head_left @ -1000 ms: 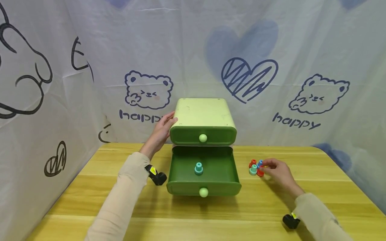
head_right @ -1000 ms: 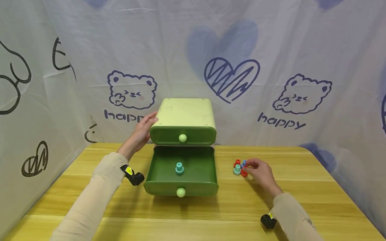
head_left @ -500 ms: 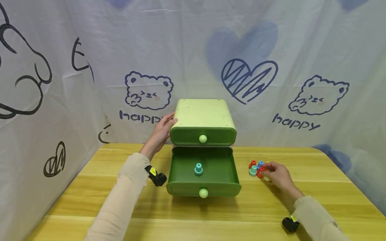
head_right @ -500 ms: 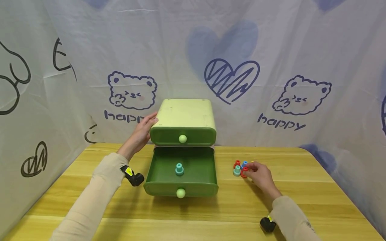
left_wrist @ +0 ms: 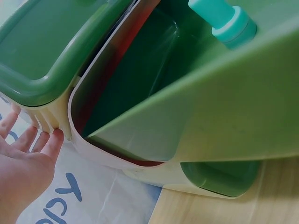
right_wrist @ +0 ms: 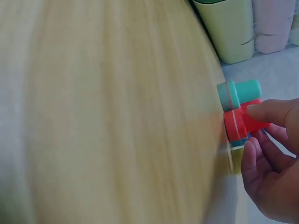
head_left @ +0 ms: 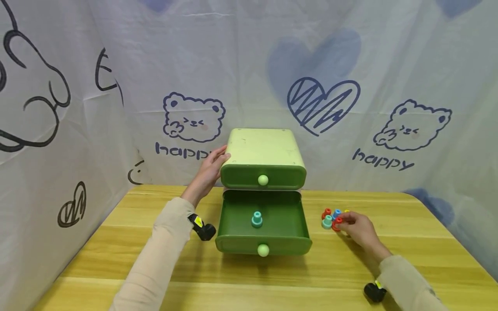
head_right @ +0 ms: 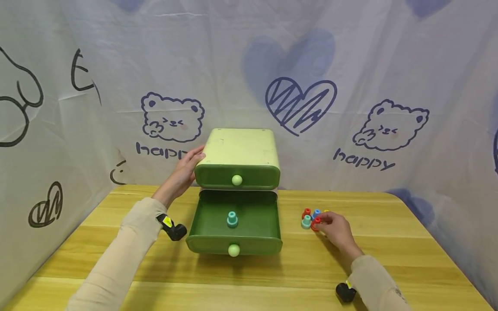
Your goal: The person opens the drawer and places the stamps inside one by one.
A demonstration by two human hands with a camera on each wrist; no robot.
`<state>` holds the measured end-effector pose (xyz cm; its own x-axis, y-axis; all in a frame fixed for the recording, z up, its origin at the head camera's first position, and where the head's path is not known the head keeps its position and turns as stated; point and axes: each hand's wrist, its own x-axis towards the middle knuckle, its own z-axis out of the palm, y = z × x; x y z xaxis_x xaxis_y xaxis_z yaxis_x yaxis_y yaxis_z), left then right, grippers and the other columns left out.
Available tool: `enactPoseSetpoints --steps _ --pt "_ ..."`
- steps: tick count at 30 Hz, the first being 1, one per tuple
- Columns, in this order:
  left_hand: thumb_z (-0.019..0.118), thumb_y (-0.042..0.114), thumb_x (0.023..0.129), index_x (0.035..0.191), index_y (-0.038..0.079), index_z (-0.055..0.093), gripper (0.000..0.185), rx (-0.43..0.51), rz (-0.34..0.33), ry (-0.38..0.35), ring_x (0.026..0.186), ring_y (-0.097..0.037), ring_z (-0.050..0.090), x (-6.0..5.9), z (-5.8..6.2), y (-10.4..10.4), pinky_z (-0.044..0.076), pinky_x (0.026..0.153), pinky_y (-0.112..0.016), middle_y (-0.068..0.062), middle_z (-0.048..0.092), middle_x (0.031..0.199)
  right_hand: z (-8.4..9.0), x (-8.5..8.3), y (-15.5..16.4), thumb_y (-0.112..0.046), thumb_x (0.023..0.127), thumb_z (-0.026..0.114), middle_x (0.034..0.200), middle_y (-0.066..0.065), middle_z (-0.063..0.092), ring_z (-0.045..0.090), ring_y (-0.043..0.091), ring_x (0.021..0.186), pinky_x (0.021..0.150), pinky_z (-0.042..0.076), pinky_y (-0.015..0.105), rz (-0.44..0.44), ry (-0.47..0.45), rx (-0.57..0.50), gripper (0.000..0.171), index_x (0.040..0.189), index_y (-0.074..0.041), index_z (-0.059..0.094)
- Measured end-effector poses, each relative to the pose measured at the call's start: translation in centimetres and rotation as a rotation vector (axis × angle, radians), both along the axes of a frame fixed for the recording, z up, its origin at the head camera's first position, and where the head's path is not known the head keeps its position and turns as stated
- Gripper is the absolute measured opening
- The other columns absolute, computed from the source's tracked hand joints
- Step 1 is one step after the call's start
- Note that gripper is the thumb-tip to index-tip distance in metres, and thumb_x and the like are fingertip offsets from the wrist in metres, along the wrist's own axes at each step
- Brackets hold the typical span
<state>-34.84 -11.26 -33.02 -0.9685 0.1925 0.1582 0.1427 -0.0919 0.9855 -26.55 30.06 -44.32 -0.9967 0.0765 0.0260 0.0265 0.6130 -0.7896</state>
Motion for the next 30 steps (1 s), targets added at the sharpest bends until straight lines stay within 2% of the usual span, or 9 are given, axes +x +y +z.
enactPoseSetpoints --steps 8,16,26,30 --pt "0.051 0.025 0.098 0.152 0.008 0.027 0.061 0.008 -0.002 0.006 0.136 -0.028 0.034 0.0 -0.1 -0.1 0.032 0.111 -0.038 -0.014 0.026 0.155 0.7 0.2 0.2 -0.007 0.087 0.069 0.097 0.017 0.065 0.059 0.021 0.078 0.058 0.055 0.032 0.019 0.002 0.001 0.032 0.111 0.012 0.060" --pt "0.052 0.025 0.098 0.152 0.008 0.027 0.062 -0.002 0.008 0.004 0.136 -0.029 0.033 0.2 0.1 0.1 0.033 0.111 -0.040 -0.014 0.025 0.155 2.1 0.6 0.2 -0.009 0.086 0.068 0.098 0.017 0.064 0.056 0.026 0.087 0.067 0.048 0.028 0.000 0.059 0.064 0.029 0.108 0.010 0.062" --pt "0.052 0.025 0.098 0.152 0.009 0.028 0.062 -0.001 0.006 -0.010 0.135 -0.029 0.035 0.1 0.1 -0.1 0.033 0.111 -0.038 -0.014 0.025 0.155 3.0 0.5 -0.6 -0.009 0.085 0.071 0.093 0.015 0.065 0.057 0.024 0.083 0.062 0.048 0.023 0.030 0.139 0.089 0.029 0.105 0.011 0.063" --pt "0.052 0.024 0.098 0.152 0.008 0.028 0.061 0.009 0.005 -0.018 0.135 -0.029 0.035 0.0 0.1 -0.1 0.033 0.111 -0.037 -0.015 0.026 0.154 3.5 0.5 -1.2 -0.009 0.085 0.070 0.094 0.013 0.066 0.057 0.023 0.084 0.063 0.049 0.024 0.046 0.142 0.086 0.027 0.105 0.008 0.064"
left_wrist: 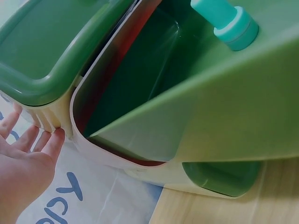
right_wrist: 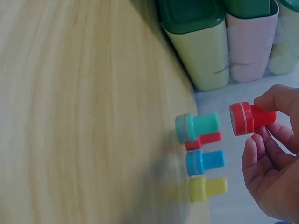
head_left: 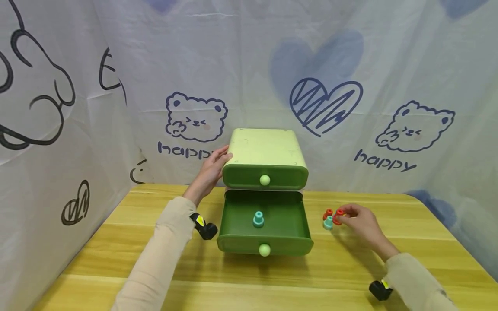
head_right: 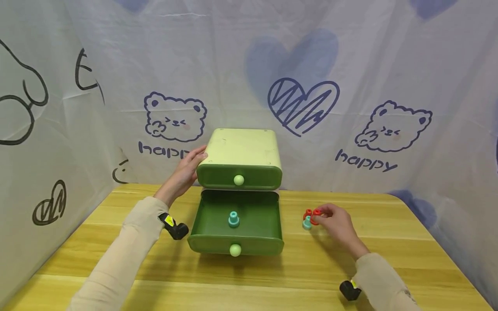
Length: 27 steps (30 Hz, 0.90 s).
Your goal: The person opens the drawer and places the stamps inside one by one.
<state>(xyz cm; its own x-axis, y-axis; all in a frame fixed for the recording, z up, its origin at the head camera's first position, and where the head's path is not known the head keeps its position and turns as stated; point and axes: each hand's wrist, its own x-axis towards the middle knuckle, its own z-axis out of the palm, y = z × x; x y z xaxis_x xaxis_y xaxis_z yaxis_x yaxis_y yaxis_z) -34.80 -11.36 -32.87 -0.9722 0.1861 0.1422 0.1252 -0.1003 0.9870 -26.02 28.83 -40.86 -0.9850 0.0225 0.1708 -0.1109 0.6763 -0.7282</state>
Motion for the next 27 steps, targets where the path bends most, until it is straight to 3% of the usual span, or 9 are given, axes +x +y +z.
enactPoseSetpoints --steps 8,17,27 --pt "0.052 0.024 0.098 0.152 0.007 0.028 0.061 -0.007 0.001 0.010 0.134 -0.029 0.036 0.0 0.0 0.1 0.034 0.110 -0.039 -0.015 0.026 0.154 1.0 0.3 -1.5 -0.008 0.083 0.071 0.091 0.009 0.066 0.057 0.023 0.085 0.068 0.049 0.029 0.044 0.029 0.007 0.024 0.102 0.005 0.065" --pt "0.052 0.027 0.098 0.152 0.009 0.029 0.061 -0.012 -0.002 0.010 0.134 -0.027 0.037 -0.1 0.0 0.0 0.035 0.110 -0.037 -0.013 0.026 0.154 2.3 0.1 -2.9 -0.014 0.085 0.073 0.090 0.006 0.065 0.056 0.023 0.086 0.072 0.048 0.034 0.106 -0.001 -0.002 0.023 0.101 0.001 0.065" --pt "0.052 0.027 0.098 0.152 0.010 0.029 0.061 -0.012 0.002 0.002 0.135 -0.027 0.036 0.0 0.0 0.0 0.034 0.110 -0.036 -0.012 0.026 0.155 3.8 -0.3 -3.5 -0.011 0.083 0.073 0.083 0.004 0.062 0.054 0.021 0.081 0.063 0.047 0.029 0.188 -0.002 0.000 0.019 0.097 0.001 0.065"
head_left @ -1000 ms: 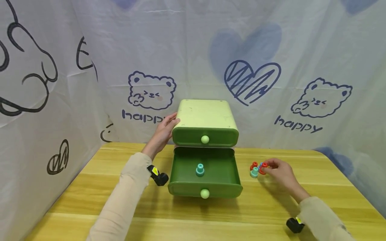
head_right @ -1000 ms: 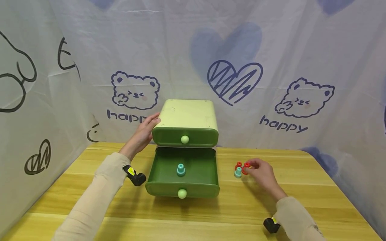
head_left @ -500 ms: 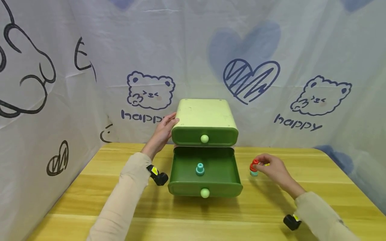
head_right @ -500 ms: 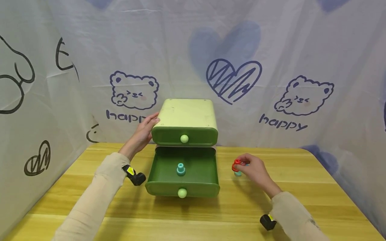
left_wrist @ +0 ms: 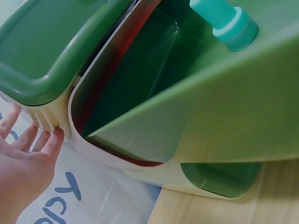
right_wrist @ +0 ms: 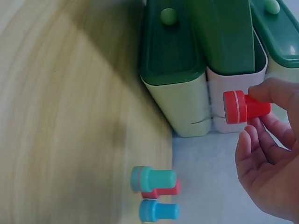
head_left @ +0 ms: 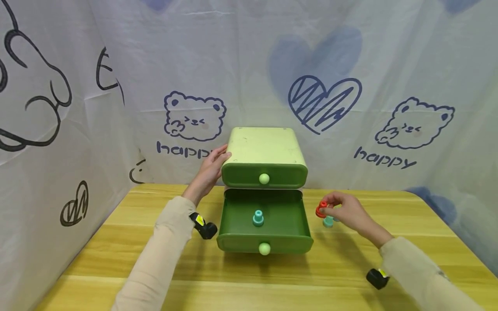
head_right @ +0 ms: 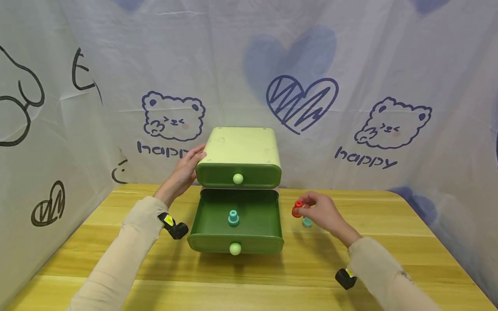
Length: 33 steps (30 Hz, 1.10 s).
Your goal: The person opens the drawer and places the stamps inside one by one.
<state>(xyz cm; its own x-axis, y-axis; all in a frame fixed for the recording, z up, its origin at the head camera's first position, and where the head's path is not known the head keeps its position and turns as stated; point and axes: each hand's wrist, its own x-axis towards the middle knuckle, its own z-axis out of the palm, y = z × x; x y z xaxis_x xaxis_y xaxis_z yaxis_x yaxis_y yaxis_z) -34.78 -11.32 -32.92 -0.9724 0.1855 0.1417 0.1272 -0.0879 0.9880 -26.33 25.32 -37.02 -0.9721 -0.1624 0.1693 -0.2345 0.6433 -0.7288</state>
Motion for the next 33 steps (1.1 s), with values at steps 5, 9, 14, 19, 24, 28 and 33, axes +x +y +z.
enactPoseSetpoints --steps 5,9,14,19,24,28,33 --pt "0.052 0.025 0.098 0.152 0.009 0.028 0.061 0.007 0.000 0.005 0.135 -0.027 0.035 0.0 0.2 0.1 0.034 0.110 -0.037 -0.013 0.025 0.155 1.0 0.1 -0.2 -0.011 0.082 0.074 0.079 0.003 0.059 0.053 0.021 0.077 0.058 0.046 0.027 0.033 0.012 0.025 0.018 0.093 -0.001 0.065" --pt "0.051 0.026 0.098 0.152 0.008 0.027 0.062 0.005 -0.003 0.008 0.136 -0.028 0.034 0.0 0.3 0.1 0.034 0.110 -0.038 -0.014 0.025 0.155 1.7 0.1 -0.4 -0.013 0.081 0.074 0.076 0.003 0.059 0.054 0.022 0.075 0.055 0.046 0.026 0.040 0.012 0.047 0.016 0.090 -0.004 0.064" --pt "0.051 0.026 0.098 0.152 0.008 0.027 0.062 0.002 -0.005 0.005 0.136 -0.027 0.034 -0.1 0.5 0.1 0.034 0.110 -0.037 -0.013 0.025 0.155 2.5 0.3 -0.7 -0.016 0.081 0.074 0.076 0.003 0.058 0.053 0.022 0.074 0.055 0.044 0.028 0.043 -0.001 0.057 0.018 0.089 -0.005 0.063" --pt "0.052 0.027 0.098 0.152 0.009 0.028 0.062 0.000 -0.006 0.002 0.136 -0.027 0.034 -0.1 0.6 0.2 0.034 0.110 -0.037 -0.013 0.026 0.155 2.9 0.5 -1.2 -0.015 0.080 0.074 0.076 0.004 0.059 0.054 0.023 0.074 0.058 0.046 0.029 0.058 -0.001 0.042 0.018 0.089 -0.004 0.062" --pt "0.052 0.026 0.098 0.152 0.009 0.028 0.061 0.004 -0.012 0.000 0.136 -0.026 0.034 -0.1 0.6 0.4 0.035 0.109 -0.036 -0.012 0.026 0.155 3.0 0.8 -1.5 -0.013 0.080 0.074 0.077 0.005 0.059 0.057 0.025 0.072 0.057 0.052 0.029 0.081 -0.015 0.007 0.018 0.089 -0.003 0.061" --pt "0.051 0.025 0.098 0.152 0.008 0.027 0.061 0.006 -0.018 0.003 0.137 -0.027 0.033 -0.1 0.4 0.4 0.033 0.110 -0.037 -0.012 0.025 0.155 3.2 0.9 -1.8 -0.012 0.081 0.074 0.078 0.006 0.058 0.057 0.023 0.070 0.056 0.054 0.029 0.092 -0.019 -0.013 0.018 0.090 -0.002 0.061" --pt "0.054 0.031 0.097 0.151 0.006 0.028 0.065 0.000 -0.010 0.037 0.136 -0.028 0.034 0.0 -0.2 0.1 0.034 0.110 -0.040 -0.015 0.026 0.154 3.5 0.8 -2.6 -0.013 0.081 0.074 0.080 0.006 0.057 0.055 0.023 0.073 0.055 0.052 0.028 0.117 -0.001 -0.014 0.019 0.090 -0.004 0.061"
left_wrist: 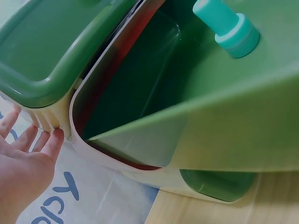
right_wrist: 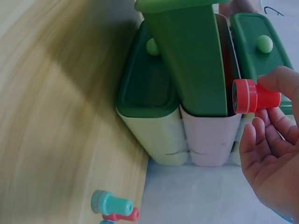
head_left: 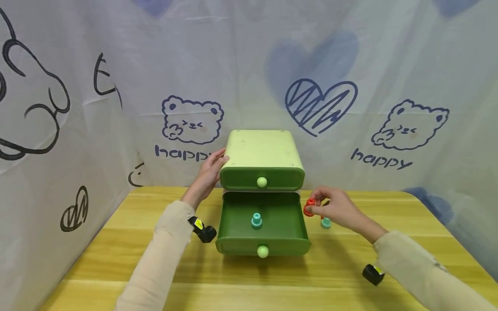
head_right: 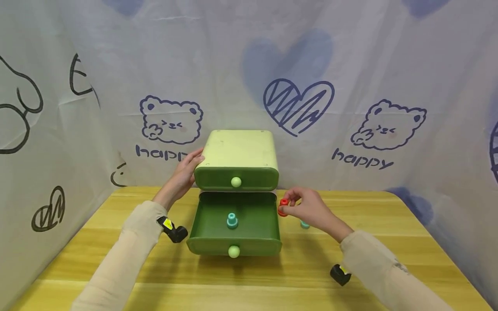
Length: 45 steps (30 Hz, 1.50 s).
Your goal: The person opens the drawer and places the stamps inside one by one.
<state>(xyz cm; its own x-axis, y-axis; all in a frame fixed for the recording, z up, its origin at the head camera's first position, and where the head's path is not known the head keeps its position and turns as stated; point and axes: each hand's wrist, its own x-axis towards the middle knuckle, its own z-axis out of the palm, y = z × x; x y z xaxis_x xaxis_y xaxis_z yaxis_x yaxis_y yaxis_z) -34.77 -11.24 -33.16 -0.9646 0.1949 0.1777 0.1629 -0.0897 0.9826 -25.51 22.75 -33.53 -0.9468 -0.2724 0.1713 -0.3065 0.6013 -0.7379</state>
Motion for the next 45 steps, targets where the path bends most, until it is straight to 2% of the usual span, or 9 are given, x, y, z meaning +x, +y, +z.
enactPoseSetpoints --steps 5,12,20,32,45 --pt "0.056 0.037 0.095 0.151 0.007 0.029 0.070 0.008 0.014 0.020 0.135 -0.027 0.035 0.3 -0.5 -0.2 0.036 0.109 -0.038 -0.015 0.026 0.155 0.1 0.2 -0.9 -0.016 0.082 0.075 0.081 0.004 0.058 0.055 0.023 0.075 0.056 0.049 0.029 0.020 0.007 0.009 0.019 0.092 -0.005 0.062" --pt "0.049 0.025 0.099 0.153 0.007 0.023 0.063 0.035 0.003 -0.033 0.138 -0.027 0.032 0.1 -0.3 0.0 0.034 0.110 -0.039 -0.012 0.023 0.156 0.2 0.0 -2.3 -0.012 0.082 0.075 0.085 0.003 0.061 0.057 0.019 0.077 0.058 0.051 0.031 0.071 0.017 0.061 0.016 0.093 -0.005 0.067" --pt "0.049 0.024 0.100 0.153 0.009 0.024 0.061 0.052 0.016 -0.061 0.137 -0.025 0.033 0.2 0.1 0.3 0.035 0.109 -0.038 -0.010 0.023 0.157 1.0 -0.7 -3.5 -0.008 0.082 0.073 0.089 0.001 0.066 0.060 0.020 0.085 0.069 0.051 0.032 0.153 0.020 0.149 0.020 0.100 -0.003 0.069" --pt "0.050 0.026 0.099 0.153 0.010 0.025 0.062 0.050 0.022 -0.079 0.135 -0.026 0.036 0.4 0.2 0.4 0.036 0.109 -0.036 -0.011 0.024 0.156 1.4 -1.6 -5.4 -0.005 0.081 0.074 0.091 0.002 0.070 0.063 0.017 0.085 0.073 0.054 0.030 0.246 -0.060 0.162 0.019 0.099 -0.002 0.070" --pt "0.051 0.026 0.099 0.153 0.009 0.025 0.063 0.050 0.014 -0.076 0.136 -0.026 0.034 0.5 0.3 0.3 0.036 0.109 -0.036 -0.011 0.024 0.156 1.2 -2.7 -6.6 -0.001 0.079 0.076 0.082 0.002 0.068 0.062 0.013 0.077 0.069 0.053 0.026 0.319 -0.145 0.164 0.016 0.094 0.001 0.069"
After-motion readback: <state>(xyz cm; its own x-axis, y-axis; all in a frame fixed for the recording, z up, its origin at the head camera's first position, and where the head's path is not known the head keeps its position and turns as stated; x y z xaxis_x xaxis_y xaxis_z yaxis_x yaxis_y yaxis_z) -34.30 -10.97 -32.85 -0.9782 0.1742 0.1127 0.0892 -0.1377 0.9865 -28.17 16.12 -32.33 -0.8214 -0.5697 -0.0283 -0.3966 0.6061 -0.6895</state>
